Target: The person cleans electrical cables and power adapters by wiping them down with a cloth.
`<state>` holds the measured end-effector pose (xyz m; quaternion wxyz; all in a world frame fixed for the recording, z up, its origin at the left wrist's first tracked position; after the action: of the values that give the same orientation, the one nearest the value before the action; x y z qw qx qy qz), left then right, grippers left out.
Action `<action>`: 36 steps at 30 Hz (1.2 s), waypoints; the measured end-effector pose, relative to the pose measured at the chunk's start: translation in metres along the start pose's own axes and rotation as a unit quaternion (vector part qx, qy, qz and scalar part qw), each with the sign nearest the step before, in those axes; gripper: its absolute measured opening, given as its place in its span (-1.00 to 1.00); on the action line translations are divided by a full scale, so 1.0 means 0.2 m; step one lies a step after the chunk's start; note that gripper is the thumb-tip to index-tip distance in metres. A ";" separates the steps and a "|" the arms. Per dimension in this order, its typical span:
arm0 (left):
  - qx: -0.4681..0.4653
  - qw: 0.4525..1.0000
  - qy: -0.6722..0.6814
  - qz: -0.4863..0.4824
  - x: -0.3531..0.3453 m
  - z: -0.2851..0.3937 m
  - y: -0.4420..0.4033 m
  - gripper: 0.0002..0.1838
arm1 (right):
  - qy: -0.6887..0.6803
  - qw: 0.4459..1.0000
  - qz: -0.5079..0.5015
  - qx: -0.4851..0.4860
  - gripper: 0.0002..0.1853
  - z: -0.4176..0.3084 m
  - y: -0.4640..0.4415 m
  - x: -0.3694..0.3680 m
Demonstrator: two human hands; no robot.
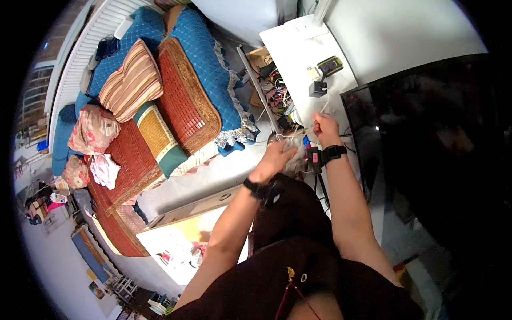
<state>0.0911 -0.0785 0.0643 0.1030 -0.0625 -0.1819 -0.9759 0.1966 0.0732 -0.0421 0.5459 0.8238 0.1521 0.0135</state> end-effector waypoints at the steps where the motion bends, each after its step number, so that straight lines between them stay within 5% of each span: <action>1: 0.014 1.000 0.006 0.001 0.02 0.02 0.09 -0.64 | -0.024 1.000 0.010 -0.010 -0.85 0.02 -0.04 0.03; 6: 0.070 0.997 0.027 -0.010 0.11 0.03 0.41 -0.62 | -0.017 0.999 0.046 -0.005 -0.82 -0.01 0.01 0.06; 9: 0.127 0.987 0.078 0.065 0.22 -0.24 0.44 -0.65 | -0.054 0.997 0.032 -0.035 -0.83 0.00 0.02 0.07; 11: 0.012 0.987 -0.115 0.116 0.35 -0.21 0.26 -0.68 | -0.044 0.998 0.011 -0.032 -0.82 0.00 0.04 0.06; 13: -0.023 0.973 -0.167 0.157 0.37 -0.30 0.07 -0.70 | -0.032 0.999 -0.007 -0.027 -0.80 -0.03 0.08 0.05; 16: -0.089 0.953 -0.190 0.219 0.32 -0.02 -0.16 -0.71 | -0.003 1.000 -0.003 -0.027 -0.80 -0.04 0.14 0.02; 22: -0.047 0.952 -0.176 0.246 0.38 0.03 -0.34 -0.72 | -0.011 1.000 -0.003 -0.022 -0.81 -0.03 0.12 0.03; 28: -0.086 0.989 -0.059 0.104 0.02 0.08 -0.45 -0.55 | 0.020 0.999 -0.032 -0.021 -0.84 -0.01 0.09 -0.04; 32: -0.048 0.992 0.003 0.114 -0.10 -0.05 -0.50 -0.53 | 0.013 1.000 0.012 0.007 -0.85 -0.03 0.05 0.01; 36: -0.052 0.983 -0.126 0.121 -0.08 0.07 -0.44 -0.62 | 0.031 0.995 0.077 0.049 -0.82 -0.11 0.04 0.04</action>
<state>0.0875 0.0089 0.0449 0.1926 -0.2122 -0.1332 -0.9488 0.2030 0.0920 -0.0271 0.4972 0.8581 0.1057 0.0730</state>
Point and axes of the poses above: each hand's wrist, its own y-axis away from the middle knuckle, its own x-axis out of the back of the hand, z = x × y, the point moved 9 cm from there along -y, towards the middle knuckle, and after that the axes turned 14 degrees about -x, right-handed, at the moved point
